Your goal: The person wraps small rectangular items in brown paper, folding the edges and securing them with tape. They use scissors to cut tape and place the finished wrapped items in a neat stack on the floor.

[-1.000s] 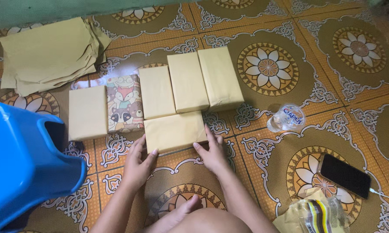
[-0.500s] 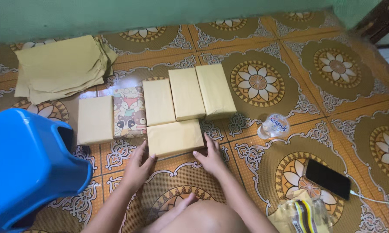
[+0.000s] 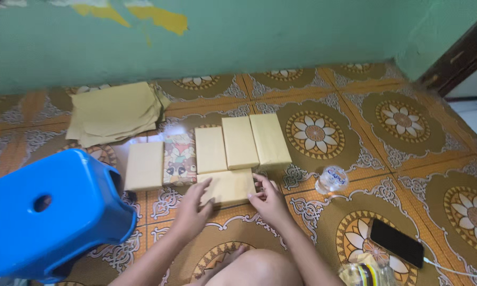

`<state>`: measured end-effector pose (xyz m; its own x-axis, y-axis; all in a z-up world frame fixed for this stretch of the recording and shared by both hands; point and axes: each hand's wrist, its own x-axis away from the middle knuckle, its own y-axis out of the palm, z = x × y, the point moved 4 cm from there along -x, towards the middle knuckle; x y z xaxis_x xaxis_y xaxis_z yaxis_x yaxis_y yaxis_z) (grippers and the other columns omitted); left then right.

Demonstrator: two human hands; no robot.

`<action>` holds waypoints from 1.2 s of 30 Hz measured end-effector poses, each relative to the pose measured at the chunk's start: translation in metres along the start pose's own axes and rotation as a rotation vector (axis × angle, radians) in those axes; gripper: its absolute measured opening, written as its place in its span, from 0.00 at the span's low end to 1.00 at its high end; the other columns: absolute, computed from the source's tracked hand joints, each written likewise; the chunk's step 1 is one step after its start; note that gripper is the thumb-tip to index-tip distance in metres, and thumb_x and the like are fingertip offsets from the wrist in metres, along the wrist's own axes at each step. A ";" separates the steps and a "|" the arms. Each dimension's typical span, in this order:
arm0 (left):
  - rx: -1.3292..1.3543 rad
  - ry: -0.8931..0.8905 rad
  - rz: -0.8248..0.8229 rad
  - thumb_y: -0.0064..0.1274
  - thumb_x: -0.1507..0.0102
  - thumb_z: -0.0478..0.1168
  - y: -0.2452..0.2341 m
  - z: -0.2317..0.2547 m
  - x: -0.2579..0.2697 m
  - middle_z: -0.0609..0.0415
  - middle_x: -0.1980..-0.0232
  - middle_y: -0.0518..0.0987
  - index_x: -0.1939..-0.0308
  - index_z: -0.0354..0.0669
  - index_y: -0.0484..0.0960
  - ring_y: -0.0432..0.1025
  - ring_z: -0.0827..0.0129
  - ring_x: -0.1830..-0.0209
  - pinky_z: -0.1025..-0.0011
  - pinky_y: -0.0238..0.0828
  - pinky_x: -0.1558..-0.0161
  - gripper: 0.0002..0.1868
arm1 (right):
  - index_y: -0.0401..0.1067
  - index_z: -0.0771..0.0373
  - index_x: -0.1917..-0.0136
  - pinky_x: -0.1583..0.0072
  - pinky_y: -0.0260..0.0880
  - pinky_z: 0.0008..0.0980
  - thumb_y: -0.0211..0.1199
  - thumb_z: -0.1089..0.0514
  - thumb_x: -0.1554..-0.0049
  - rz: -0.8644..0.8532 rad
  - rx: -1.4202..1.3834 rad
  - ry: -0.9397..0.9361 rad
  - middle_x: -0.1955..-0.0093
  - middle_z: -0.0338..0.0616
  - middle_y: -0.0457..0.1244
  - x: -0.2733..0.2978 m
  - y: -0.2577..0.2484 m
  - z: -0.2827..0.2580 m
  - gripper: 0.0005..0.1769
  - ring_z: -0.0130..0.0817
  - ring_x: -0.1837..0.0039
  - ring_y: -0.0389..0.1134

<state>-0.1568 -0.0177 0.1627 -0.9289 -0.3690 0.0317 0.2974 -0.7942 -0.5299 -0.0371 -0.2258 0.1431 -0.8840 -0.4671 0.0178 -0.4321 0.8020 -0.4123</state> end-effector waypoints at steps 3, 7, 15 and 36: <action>0.026 0.089 0.023 0.53 0.36 0.39 -0.018 0.043 0.009 0.50 0.40 0.75 0.32 0.49 0.71 0.72 0.62 0.40 0.65 0.72 0.44 0.27 | 0.67 0.57 0.30 0.47 0.73 0.29 0.65 0.60 0.45 -0.063 -0.050 -0.063 0.44 0.45 0.64 0.005 -0.001 -0.055 0.29 0.29 0.51 0.67; 0.078 0.167 0.106 0.54 0.36 0.40 -0.052 0.079 0.024 0.51 0.44 0.77 0.37 0.47 0.75 0.73 0.65 0.44 0.67 0.71 0.48 0.22 | 0.68 0.57 0.31 0.47 0.72 0.26 0.64 0.59 0.45 -0.137 -0.073 -0.037 0.44 0.39 0.65 0.012 0.004 -0.121 0.28 0.24 0.51 0.68; 0.342 0.116 0.180 0.55 0.35 0.42 -0.143 0.079 0.077 0.55 0.51 0.80 0.44 0.44 0.80 0.75 0.74 0.54 0.72 0.75 0.55 0.16 | 0.69 0.61 0.32 0.45 0.69 0.24 0.63 0.59 0.43 -0.273 -0.242 -0.122 0.46 0.39 0.65 0.043 0.060 -0.225 0.25 0.23 0.48 0.64; 0.377 -0.210 0.584 0.54 0.37 0.44 -0.401 -0.108 0.251 0.59 0.50 0.83 0.46 0.46 0.82 0.78 0.71 0.55 0.71 0.76 0.55 0.16 | 0.71 0.59 0.36 0.44 0.72 0.27 0.65 0.64 0.45 -0.651 -0.143 -0.277 0.43 0.41 0.65 0.117 0.339 -0.341 0.22 0.26 0.43 0.67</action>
<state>-0.5328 0.2600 0.2917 -0.5450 -0.8383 0.0150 0.8228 -0.5382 -0.1826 -0.3475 0.1179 0.3158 -0.3696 -0.9290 -0.0206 -0.8918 0.3609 -0.2729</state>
